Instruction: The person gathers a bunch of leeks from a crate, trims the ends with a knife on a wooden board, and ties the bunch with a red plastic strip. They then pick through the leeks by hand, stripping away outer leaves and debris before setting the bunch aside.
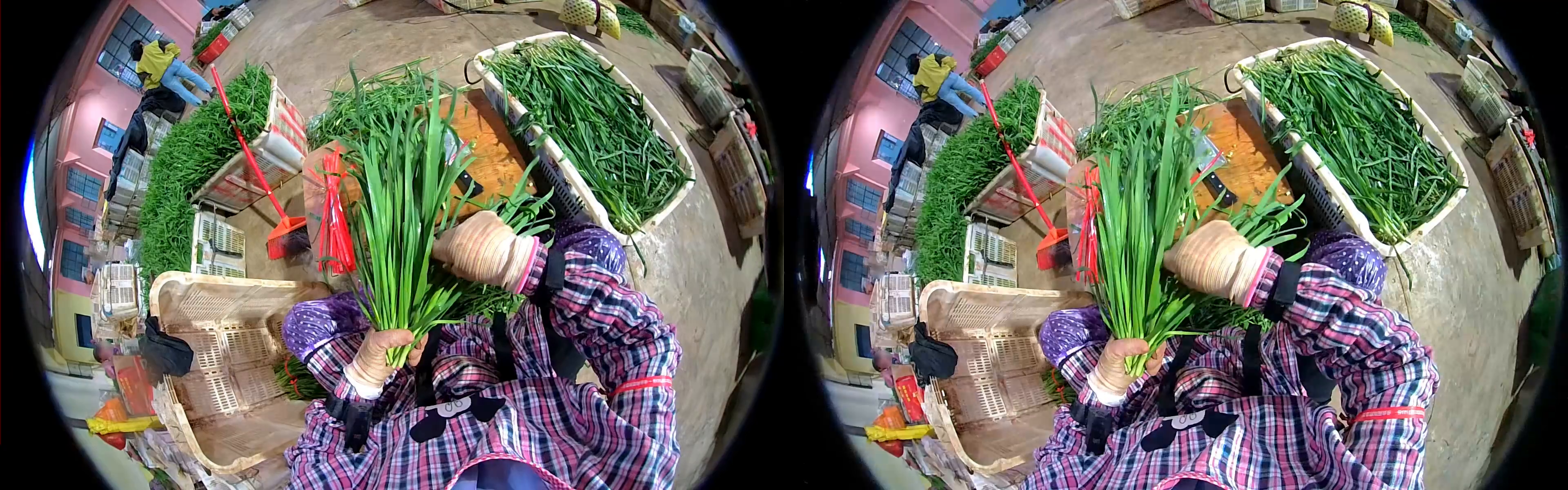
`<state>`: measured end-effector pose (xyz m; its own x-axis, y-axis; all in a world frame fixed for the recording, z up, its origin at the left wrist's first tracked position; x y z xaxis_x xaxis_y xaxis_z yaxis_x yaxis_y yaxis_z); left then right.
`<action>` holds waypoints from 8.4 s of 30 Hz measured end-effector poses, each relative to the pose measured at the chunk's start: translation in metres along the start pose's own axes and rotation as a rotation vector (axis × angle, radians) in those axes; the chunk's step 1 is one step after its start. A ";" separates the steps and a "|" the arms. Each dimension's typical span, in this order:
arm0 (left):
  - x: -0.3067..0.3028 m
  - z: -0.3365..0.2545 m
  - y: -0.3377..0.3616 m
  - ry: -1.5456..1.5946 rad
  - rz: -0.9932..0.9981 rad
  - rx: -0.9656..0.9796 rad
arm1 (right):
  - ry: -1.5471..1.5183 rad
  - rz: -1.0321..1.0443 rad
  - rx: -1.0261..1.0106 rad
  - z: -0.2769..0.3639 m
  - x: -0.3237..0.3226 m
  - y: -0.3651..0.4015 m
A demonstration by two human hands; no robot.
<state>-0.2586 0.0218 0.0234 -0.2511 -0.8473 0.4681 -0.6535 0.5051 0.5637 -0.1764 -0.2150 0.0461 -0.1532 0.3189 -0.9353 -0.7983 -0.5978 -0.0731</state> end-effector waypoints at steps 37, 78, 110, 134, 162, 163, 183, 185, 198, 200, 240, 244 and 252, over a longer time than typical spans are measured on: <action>0.000 0.004 -0.001 0.063 0.072 -0.032 | -1.134 -0.621 0.314 -0.012 -0.065 0.056; 0.001 0.002 0.002 -0.053 0.007 -0.065 | 0.068 0.203 -0.133 0.050 -0.012 0.008; -0.002 0.004 -0.006 0.014 0.125 -0.108 | 0.133 -0.199 -0.113 0.034 0.005 0.023; -0.021 0.029 -0.016 0.144 0.156 -0.248 | 0.005 -0.099 -0.147 0.051 0.029 0.016; 0.028 -0.006 -0.015 -0.220 -0.015 0.077 | -1.048 -1.251 0.376 -0.008 -0.081 0.111; 0.025 -0.005 -0.018 -0.202 0.010 0.075 | -1.110 -1.345 0.358 -0.010 -0.092 0.143; 0.050 -0.014 -0.066 -0.237 0.358 -0.047 | 0.140 -0.684 1.901 0.160 0.170 0.551; 0.040 -0.012 -0.073 -0.234 0.378 -0.065 | 0.169 -0.467 1.992 0.185 0.201 0.545; 0.033 -0.009 -0.060 -0.129 0.495 -0.085 | -0.836 -0.347 2.139 0.181 0.273 0.534; 0.028 -0.009 -0.055 -0.196 0.408 -0.072 | -0.718 -0.777 1.898 0.137 0.243 0.528; 0.002 0.006 -0.016 -0.255 0.257 -0.064 | -0.106 -0.278 0.108 0.021 -0.002 0.082; 0.007 0.004 -0.016 -0.250 0.289 -0.033 | -0.089 -0.238 0.160 0.027 0.004 0.078; 0.005 0.012 -0.025 -0.133 0.329 -0.063 | 0.120 -0.248 0.416 0.035 -0.008 0.073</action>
<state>-0.2523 0.0034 0.0032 -0.5341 -0.6492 0.5415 -0.4779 0.7602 0.4401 -0.2538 -0.2349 0.0605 0.1191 0.3129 -0.9423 -0.9707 -0.1627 -0.1768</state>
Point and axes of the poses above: each hand's wrist, its own y-axis away from the middle knuckle, its own x-axis out of the palm, z = x × y, the point moved 1 cm from there along -y, towards the middle knuckle, and after that the axes turned 1 degree about z, right-handed, at the moved point
